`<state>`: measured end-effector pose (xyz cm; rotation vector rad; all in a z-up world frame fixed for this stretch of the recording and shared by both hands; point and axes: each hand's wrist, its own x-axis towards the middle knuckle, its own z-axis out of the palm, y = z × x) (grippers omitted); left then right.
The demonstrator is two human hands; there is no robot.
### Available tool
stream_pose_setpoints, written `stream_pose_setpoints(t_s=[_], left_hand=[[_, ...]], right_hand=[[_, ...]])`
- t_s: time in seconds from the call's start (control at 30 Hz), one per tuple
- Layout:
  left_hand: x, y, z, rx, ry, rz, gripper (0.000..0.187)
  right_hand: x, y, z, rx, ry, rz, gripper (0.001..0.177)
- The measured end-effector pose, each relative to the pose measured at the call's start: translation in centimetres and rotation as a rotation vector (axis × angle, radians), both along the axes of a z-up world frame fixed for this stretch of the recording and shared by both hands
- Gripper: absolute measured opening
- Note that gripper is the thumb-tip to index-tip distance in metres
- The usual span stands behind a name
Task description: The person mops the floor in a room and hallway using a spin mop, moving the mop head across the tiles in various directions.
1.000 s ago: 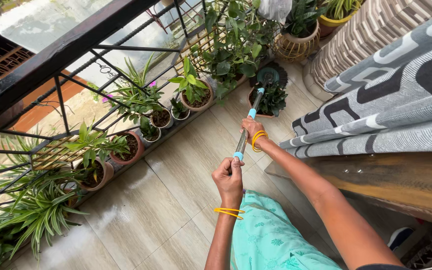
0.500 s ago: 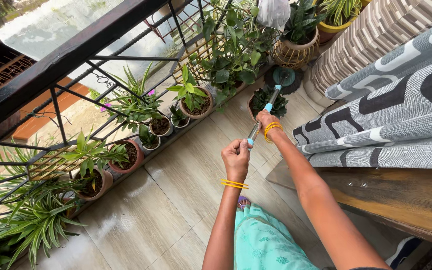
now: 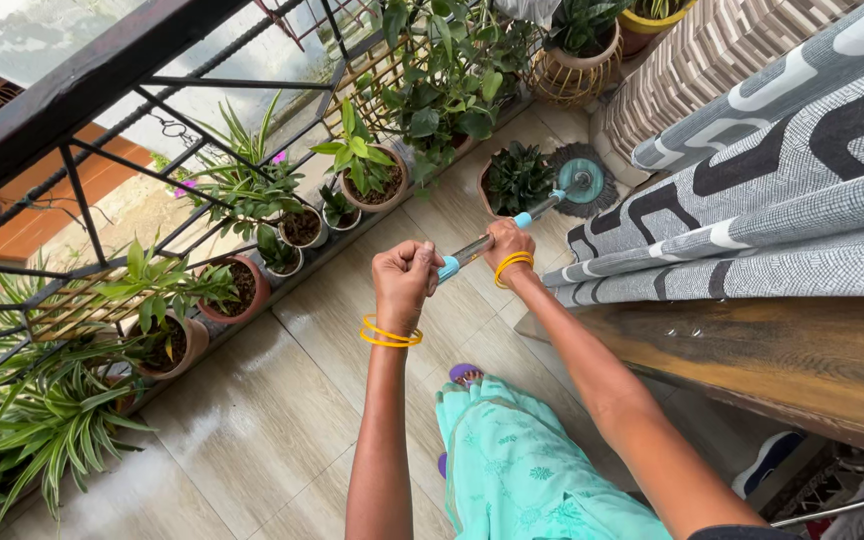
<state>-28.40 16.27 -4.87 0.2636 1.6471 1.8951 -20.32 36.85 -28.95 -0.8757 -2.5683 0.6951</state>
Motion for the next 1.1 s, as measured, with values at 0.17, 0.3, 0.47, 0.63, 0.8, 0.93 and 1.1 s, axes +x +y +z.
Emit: stream_pose_setpoints(t_s=[0.17, 0.3, 0.47, 0.63, 0.8, 0.93, 1.1], left_hand=[[3.4, -2.7, -1.7, 0.023, -0.062, 0.011, 0.032], [8.3, -6.9, -2.2, 0.021, -0.089, 0.109, 0.031], [14.9, -14.3, -0.1, 0.007, -0.107, 0.241, 0.030], [22.8, -25.0, 3.5, -0.015, 0.001, 0.387, 0.030], [32.8, -34.2, 6.9, -0.070, 0.046, 0.575, 0.027], [37.3, -37.1, 7.3, -0.082, 0.158, 0.728, 0.026], [38.3, -35.7, 4.1, -0.031, 0.237, 0.845, 0.025]], right_hand=[[4.2, -2.1, -1.3, 0.133, -0.015, 0.032, 0.007], [7.4, -5.2, -2.1, 0.135, -0.144, 0.111, 0.009], [11.0, -11.6, -1.4, 0.082, -0.297, 0.393, 0.017], [15.1, -22.6, -1.1, 0.071, -0.222, 0.578, 0.013], [20.1, -34.2, 0.3, 0.071, -0.173, 0.759, 0.012], [21.0, -38.6, 2.8, 0.032, -0.098, 0.873, 0.015], [18.8, -37.6, 3.2, 0.050, -0.155, 0.946, 0.019]])
